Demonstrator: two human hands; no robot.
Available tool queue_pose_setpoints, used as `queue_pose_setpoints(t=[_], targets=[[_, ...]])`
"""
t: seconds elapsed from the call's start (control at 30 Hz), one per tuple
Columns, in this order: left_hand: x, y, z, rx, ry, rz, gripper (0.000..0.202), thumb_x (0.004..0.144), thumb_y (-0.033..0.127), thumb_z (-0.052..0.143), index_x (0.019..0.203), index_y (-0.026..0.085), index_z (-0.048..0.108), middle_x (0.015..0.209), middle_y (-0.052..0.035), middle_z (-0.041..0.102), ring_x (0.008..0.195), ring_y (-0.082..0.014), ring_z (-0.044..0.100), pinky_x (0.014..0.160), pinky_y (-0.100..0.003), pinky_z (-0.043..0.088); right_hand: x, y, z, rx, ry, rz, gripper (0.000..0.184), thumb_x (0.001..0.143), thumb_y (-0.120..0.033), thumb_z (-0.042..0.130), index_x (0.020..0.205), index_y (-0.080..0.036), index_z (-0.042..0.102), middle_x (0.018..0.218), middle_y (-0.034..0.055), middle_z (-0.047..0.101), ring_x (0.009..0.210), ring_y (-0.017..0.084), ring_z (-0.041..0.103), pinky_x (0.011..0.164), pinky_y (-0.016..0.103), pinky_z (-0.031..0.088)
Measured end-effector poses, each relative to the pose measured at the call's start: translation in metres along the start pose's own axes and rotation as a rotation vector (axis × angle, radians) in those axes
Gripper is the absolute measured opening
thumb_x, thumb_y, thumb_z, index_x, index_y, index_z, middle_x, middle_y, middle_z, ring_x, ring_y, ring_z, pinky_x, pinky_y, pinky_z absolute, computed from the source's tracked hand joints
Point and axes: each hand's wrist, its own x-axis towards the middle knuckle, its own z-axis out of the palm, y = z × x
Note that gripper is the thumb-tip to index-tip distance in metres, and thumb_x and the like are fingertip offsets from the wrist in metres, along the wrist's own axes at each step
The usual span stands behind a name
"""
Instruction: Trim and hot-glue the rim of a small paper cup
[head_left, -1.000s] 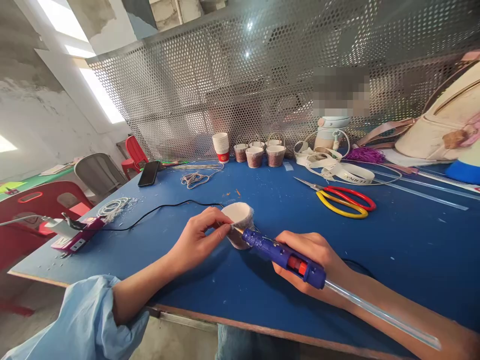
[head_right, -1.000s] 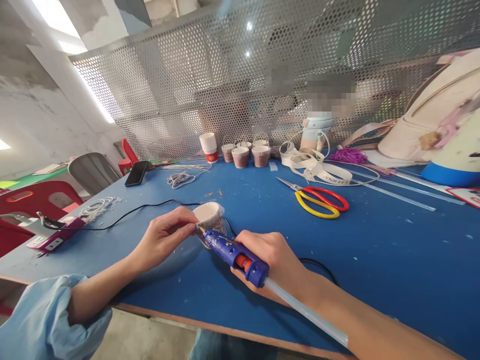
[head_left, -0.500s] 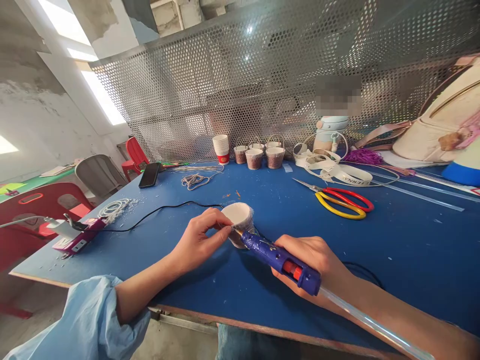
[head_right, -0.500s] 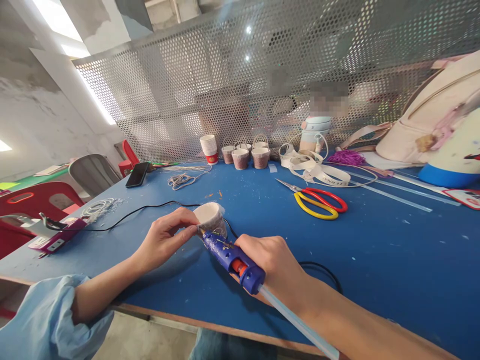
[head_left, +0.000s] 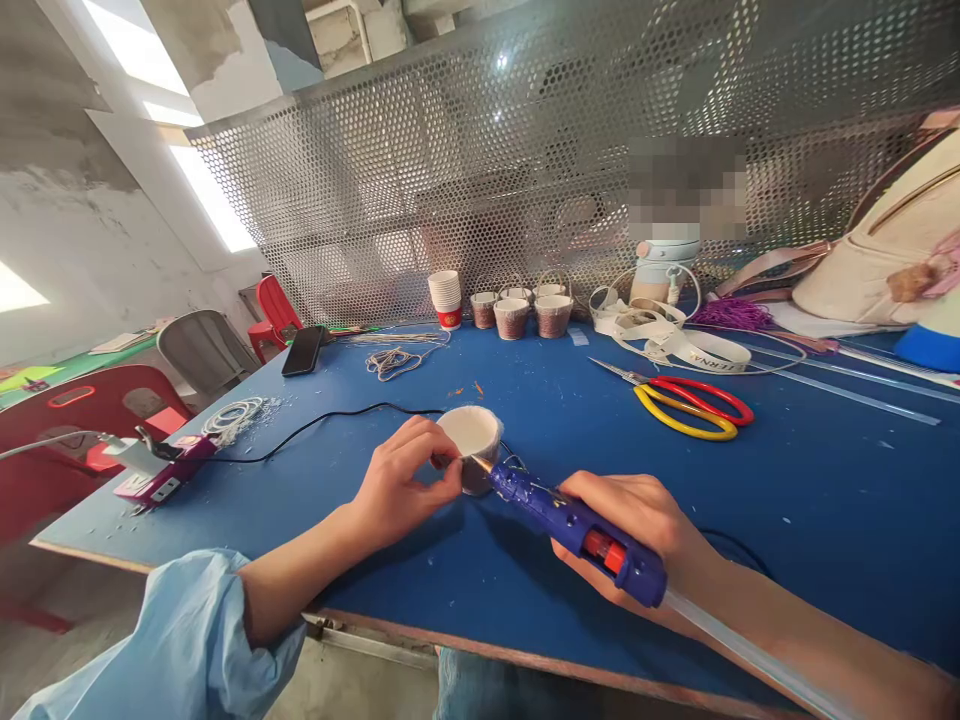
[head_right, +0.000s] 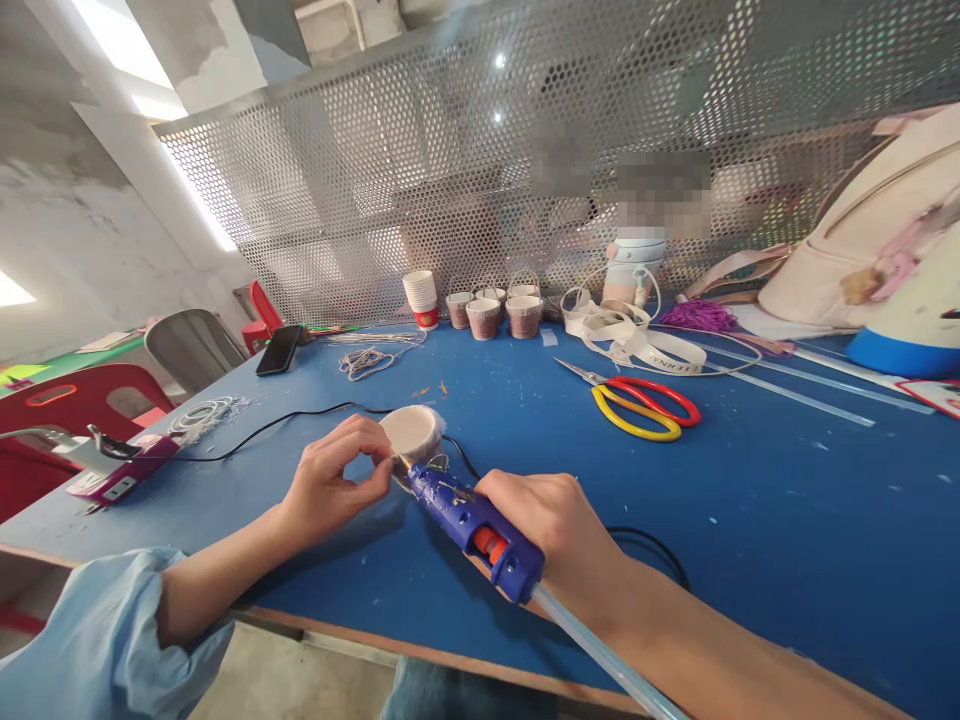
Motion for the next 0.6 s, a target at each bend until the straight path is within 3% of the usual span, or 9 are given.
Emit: queue_pose_setpoints(t=[0.17, 0.37, 0.6], targets=[[-0.0026, -0.0004, 0.0013, 0.095, -0.027, 0.086, 0.014, 0.08, 0.007, 0.054, 0.074, 0.019, 0.052, 0.065, 0.0009, 0.056, 0.063, -0.0117, 0.051, 0.06, -0.024, 0.046, 0.0046, -0.0037, -0.0017, -0.02, 0.072, -0.016, 0.009, 0.083, -0.018, 0.055, 0.083, -0.022, 0.047, 0.06, -0.0045, 0.055, 0.047, 0.009, 0.049, 0.049, 0.023, 0.037], [-0.0042, 0.0009, 0.0, 0.135, -0.067, 0.165, 0.016, 0.079, 0.005, 0.053, 0.077, 0.02, 0.048, 0.068, 0.0008, 0.053, 0.065, -0.0125, 0.048, 0.061, -0.024, 0.045, 0.0074, -0.005, -0.0063, -0.048, 0.066, 0.015, 0.011, 0.084, -0.018, 0.055, 0.084, -0.024, 0.046, 0.059, -0.0046, 0.056, 0.045, 0.01, 0.05, 0.048, 0.023, 0.038], [-0.0077, 0.0, 0.0021, 0.148, -0.098, 0.153, 0.019, 0.075, 0.005, 0.053, 0.085, 0.02, 0.047, 0.075, -0.0016, 0.056, 0.071, -0.0151, 0.051, 0.066, -0.028, 0.048, 0.0067, -0.0039, -0.0081, -0.053, 0.061, 0.044, 0.012, 0.083, -0.019, 0.056, 0.086, -0.025, 0.047, 0.061, -0.0044, 0.059, 0.045, 0.011, 0.053, 0.049, 0.025, 0.039]])
